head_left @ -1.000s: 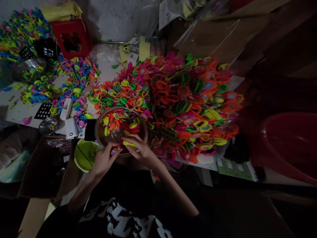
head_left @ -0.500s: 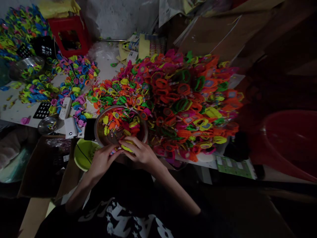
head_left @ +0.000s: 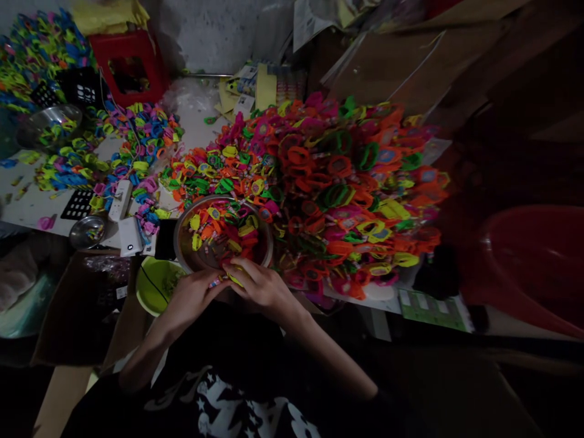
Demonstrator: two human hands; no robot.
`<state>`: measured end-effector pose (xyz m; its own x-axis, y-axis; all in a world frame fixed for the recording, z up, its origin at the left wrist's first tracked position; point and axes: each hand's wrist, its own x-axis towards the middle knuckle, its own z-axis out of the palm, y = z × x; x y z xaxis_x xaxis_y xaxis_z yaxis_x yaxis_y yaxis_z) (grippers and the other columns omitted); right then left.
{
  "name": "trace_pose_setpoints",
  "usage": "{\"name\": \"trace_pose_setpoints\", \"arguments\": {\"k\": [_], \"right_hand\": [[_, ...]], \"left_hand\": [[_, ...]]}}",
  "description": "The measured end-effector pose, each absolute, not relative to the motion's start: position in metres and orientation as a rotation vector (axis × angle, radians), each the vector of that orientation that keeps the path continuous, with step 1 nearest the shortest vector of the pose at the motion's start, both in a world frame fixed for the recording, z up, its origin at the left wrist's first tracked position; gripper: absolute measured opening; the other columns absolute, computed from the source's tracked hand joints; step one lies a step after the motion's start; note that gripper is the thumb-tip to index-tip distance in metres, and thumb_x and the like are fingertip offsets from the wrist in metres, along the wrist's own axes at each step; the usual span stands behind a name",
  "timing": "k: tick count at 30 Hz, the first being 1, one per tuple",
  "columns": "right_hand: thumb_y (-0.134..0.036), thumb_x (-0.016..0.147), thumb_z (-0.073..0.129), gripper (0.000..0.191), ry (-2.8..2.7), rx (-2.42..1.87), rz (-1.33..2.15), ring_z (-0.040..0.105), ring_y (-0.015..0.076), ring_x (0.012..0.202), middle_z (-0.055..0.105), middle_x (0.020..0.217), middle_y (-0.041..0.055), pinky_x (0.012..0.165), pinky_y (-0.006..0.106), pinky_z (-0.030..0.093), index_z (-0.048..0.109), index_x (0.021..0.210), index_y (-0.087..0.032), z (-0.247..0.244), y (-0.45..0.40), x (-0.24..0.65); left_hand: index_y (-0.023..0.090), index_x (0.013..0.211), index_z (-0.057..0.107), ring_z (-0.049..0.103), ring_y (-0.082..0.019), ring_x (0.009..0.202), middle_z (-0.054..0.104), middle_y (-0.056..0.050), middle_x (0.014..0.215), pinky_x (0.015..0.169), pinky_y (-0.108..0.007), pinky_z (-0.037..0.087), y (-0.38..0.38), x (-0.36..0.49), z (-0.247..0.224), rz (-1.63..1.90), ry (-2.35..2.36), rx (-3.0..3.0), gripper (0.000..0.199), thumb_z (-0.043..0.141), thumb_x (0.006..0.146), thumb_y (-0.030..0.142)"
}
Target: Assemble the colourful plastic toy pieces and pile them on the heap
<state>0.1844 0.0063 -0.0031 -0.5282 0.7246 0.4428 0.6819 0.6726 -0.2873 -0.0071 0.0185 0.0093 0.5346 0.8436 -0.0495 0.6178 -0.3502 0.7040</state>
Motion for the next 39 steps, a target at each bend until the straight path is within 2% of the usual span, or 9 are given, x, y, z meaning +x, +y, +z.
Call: {"name": "trace_pose_setpoints", "arguments": {"k": [6, 13, 19, 23, 29, 32, 35, 37, 39], "right_hand": [[-0.020, 0.094, 0.041, 0.027, -2.360, -1.103, 0.102, 0.065, 0.0190, 0.089, 0.066, 0.105, 0.0126, 0.073, 0.028, 0.056, 0.062, 0.111, -0.014, -0.003, 0.003, 0.186], [-0.026, 0.095, 0.042, 0.026, -2.336, -1.122, 0.181, 0.064, 0.0163, 0.077, 0.067, 0.094, 0.0097, 0.064, 0.025, 0.051, 0.063, 0.107, -0.015, -0.008, 0.002, 0.189], [-0.027, 0.094, 0.045, 0.022, -2.400, -1.169, 0.283, 0.062, 0.0148, 0.075, 0.065, 0.087, 0.0075, 0.062, 0.024, 0.047, 0.061, 0.101, -0.016, -0.010, 0.002, 0.189], [-0.028, 0.095, 0.044, 0.021, -2.457, -1.141, 0.207, 0.060, 0.0137, 0.072, 0.064, 0.085, 0.0058, 0.058, 0.024, 0.043, 0.060, 0.093, -0.015, -0.009, 0.003, 0.190], [-0.024, 0.095, 0.043, 0.023, -2.498, -0.997, 0.074, 0.056, 0.0117, 0.065, 0.064, 0.078, 0.0025, 0.057, 0.025, 0.039, 0.058, 0.079, -0.018, -0.014, 0.000, 0.191], [-0.024, 0.093, 0.047, 0.018, -2.494, -1.073, 0.194, 0.059, 0.0122, 0.067, 0.064, 0.077, 0.0027, 0.057, 0.024, 0.040, 0.058, 0.082, -0.017, -0.022, 0.000, 0.188], [-0.024, 0.086, 0.058, 0.007, -2.469, -1.179, 0.507, 0.062, 0.0124, 0.067, 0.066, 0.080, 0.0027, 0.054, 0.021, 0.041, 0.062, 0.085, -0.018, -0.030, 0.006, 0.196], [-0.027, 0.080, 0.064, 0.006, -2.425, -1.182, 0.699, 0.062, 0.0119, 0.063, 0.068, 0.076, 0.0008, 0.051, 0.020, 0.042, 0.065, 0.081, -0.021, -0.028, 0.016, 0.214], [-0.033, 0.078, 0.065, 0.011, -2.233, -1.279, 0.713, 0.062, 0.0113, 0.060, 0.067, 0.068, -0.0012, 0.051, 0.019, 0.045, 0.067, 0.075, -0.023, -0.019, 0.031, 0.242]], "left_hand": [[0.021, 0.103, 0.063, 0.064, -0.019, 0.093, 0.069, -0.005, 0.100, 0.085, -0.029, 0.048, 0.018, -0.005, 0.006, 0.455, 1.150, 2.103, 0.027, 0.044, 0.093, 0.038], [0.022, 0.103, 0.063, 0.063, -0.019, 0.093, 0.069, -0.005, 0.099, 0.084, -0.029, 0.049, 0.019, -0.006, -0.009, 0.590, 1.081, 2.095, 0.025, 0.048, 0.091, 0.037], [0.021, 0.100, 0.052, 0.064, -0.021, 0.087, 0.067, -0.005, 0.094, 0.078, -0.031, 0.049, 0.018, -0.005, -0.015, 0.415, 1.162, 1.892, 0.022, 0.050, 0.089, 0.040], [0.021, 0.098, 0.048, 0.062, -0.018, 0.081, 0.064, -0.002, 0.089, 0.074, -0.028, 0.047, 0.015, -0.005, -0.012, 0.346, 1.186, 1.804, 0.022, 0.045, 0.090, 0.042], [0.021, 0.095, 0.051, 0.060, -0.017, 0.081, 0.064, -0.001, 0.087, 0.076, -0.026, 0.046, 0.011, -0.004, -0.008, 0.360, 1.148, 1.806, 0.025, 0.044, 0.090, 0.044], [0.022, 0.100, 0.054, 0.062, -0.018, 0.084, 0.067, -0.002, 0.091, 0.076, -0.026, 0.046, 0.012, -0.005, -0.012, 0.354, 1.143, 1.807, 0.027, 0.043, 0.091, 0.044], [0.024, 0.102, 0.056, 0.065, -0.020, 0.082, 0.069, -0.002, 0.091, 0.073, -0.027, 0.047, 0.018, -0.014, -0.020, 0.334, 1.249, 1.838, 0.027, 0.043, 0.091, 0.043], [0.024, 0.100, 0.057, 0.066, -0.022, 0.080, 0.070, -0.004, 0.088, 0.071, -0.029, 0.047, 0.023, -0.025, -0.027, 0.337, 1.408, 1.872, 0.026, 0.043, 0.090, 0.044], [0.023, 0.097, 0.056, 0.067, -0.023, 0.079, 0.070, -0.005, 0.086, 0.070, -0.030, 0.047, 0.028, -0.038, -0.034, 0.362, 1.536, 1.883, 0.025, 0.044, 0.089, 0.043]]}}
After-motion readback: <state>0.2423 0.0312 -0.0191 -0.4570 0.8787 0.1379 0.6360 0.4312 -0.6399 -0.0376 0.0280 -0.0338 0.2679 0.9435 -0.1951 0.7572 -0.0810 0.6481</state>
